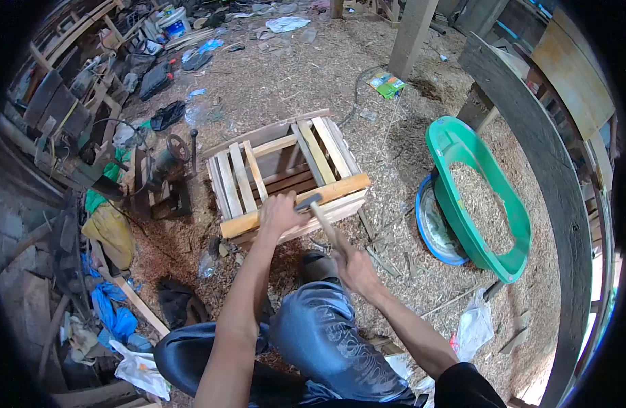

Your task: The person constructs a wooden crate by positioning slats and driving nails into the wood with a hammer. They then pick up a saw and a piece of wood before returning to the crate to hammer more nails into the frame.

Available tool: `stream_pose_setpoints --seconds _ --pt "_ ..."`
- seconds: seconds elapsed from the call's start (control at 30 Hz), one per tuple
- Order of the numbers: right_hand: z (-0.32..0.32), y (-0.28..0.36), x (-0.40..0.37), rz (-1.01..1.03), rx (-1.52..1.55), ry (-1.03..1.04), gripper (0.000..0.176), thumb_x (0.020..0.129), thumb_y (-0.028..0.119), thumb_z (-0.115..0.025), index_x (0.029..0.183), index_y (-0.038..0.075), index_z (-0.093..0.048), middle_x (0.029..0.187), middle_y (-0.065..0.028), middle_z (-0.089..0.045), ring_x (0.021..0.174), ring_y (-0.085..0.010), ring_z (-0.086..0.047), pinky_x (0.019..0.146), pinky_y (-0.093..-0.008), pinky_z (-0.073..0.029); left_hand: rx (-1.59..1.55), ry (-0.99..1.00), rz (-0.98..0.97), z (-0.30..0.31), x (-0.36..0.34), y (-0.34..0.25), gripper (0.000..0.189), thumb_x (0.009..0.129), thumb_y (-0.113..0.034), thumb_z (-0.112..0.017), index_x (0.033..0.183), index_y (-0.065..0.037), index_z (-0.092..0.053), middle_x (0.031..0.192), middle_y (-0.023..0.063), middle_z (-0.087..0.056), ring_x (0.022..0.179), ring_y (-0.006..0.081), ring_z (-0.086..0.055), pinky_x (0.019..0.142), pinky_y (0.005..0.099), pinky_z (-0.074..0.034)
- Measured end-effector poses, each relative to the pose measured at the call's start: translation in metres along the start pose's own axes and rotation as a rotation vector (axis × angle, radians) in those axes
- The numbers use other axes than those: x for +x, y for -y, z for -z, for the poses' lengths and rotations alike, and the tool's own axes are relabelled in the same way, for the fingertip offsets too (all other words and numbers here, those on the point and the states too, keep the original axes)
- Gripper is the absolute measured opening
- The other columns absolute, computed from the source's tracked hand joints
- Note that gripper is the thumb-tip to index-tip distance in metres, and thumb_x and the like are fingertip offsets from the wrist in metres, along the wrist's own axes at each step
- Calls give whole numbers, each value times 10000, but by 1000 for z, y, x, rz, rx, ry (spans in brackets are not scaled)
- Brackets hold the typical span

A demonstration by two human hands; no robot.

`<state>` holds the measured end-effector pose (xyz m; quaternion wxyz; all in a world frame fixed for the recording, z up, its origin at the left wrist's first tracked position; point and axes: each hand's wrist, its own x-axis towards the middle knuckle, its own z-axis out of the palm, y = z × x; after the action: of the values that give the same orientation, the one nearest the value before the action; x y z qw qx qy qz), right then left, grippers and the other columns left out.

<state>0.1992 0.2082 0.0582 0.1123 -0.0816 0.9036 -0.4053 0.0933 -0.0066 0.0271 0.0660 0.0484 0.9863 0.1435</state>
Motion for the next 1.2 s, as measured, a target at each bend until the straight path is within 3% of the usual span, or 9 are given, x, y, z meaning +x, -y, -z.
stream_pose_setpoints --seconds 0.17,0.4,0.5,0.6,0.7,0.73,0.83,1.0,1.2 --pt "-5 5 -2 -97 88 -15 536 882 117 -556 1390 42 -402 821 -310 -626 743 -457 -642 686 -510 -512 -2 6 29 2 1 -2 791 601 -715 -680 905 15 -663 765 226 -673 724 357 -677 694 436 -539" --pt "-6 5 -2 1 60 -50 541 888 47 -509 1405 3 -355 684 -257 -639 532 -333 -644 568 -432 -562 2 -9 33 1 0 -2 818 567 -729 -690 900 17 -658 778 235 -672 760 359 -676 716 437 -534" --pt "10 8 3 -134 81 26 508 920 193 -538 1376 27 -384 887 -297 -639 753 -438 -647 671 -457 -539 -19 -3 35 -1 2 0 827 558 -742 -683 886 17 -654 762 228 -670 754 363 -675 707 441 -532" --pt "55 6 19 -366 381 82 448 955 242 -496 1333 20 -405 823 -222 -641 639 -336 -637 563 -421 -516 -10 89 52 16 -2 -10 862 606 -752 -644 1010 9 -623 813 217 -677 811 369 -670 787 469 -507" --pt "83 -19 44 -301 425 19 407 978 278 -446 1272 -4 -438 758 -137 -624 567 -197 -596 463 -354 -467 80 29 -5 6 4 -10 905 633 -761 -620 1145 -17 -555 995 219 -659 982 354 -626 900 458 -442" --pt "87 -22 44 -248 249 -32 400 971 270 -456 1265 -3 -448 785 -173 -631 626 -234 -617 507 -377 -477 164 6 -46 5 6 -14 950 640 -767 -616 1201 -8 -514 1160 225 -597 1152 339 -530 990 456 -355" --pt "87 -31 47 -120 -64 -153 378 946 240 -493 1237 0 -466 832 -255 -639 733 -332 -654 607 -436 -498 126 53 10 13 16 -47 1037 644 -779 -603 1254 50 -478 1215 243 -571 1237 354 -469 1054 468 -313" --pt "62 -27 43 -71 84 -169 356 890 140 -563 1189 7 -422 799 -327 -616 745 -491 -617 679 -505 -492 -38 83 149 1 38 -73 1014 581 -774 -659 1141 69 -582 933 211 -686 896 329 -679 905 405 -485" --pt "48 -18 40 -66 -107 -126 226 903 107 -532 1081 -30 -508 771 -339 -603 778 -519 -592 657 -564 -465 -68 124 198 -4 39 -73 839 599 -739 -678 920 36 -694 867 202 -697 859 298 -692 771 383 -547"
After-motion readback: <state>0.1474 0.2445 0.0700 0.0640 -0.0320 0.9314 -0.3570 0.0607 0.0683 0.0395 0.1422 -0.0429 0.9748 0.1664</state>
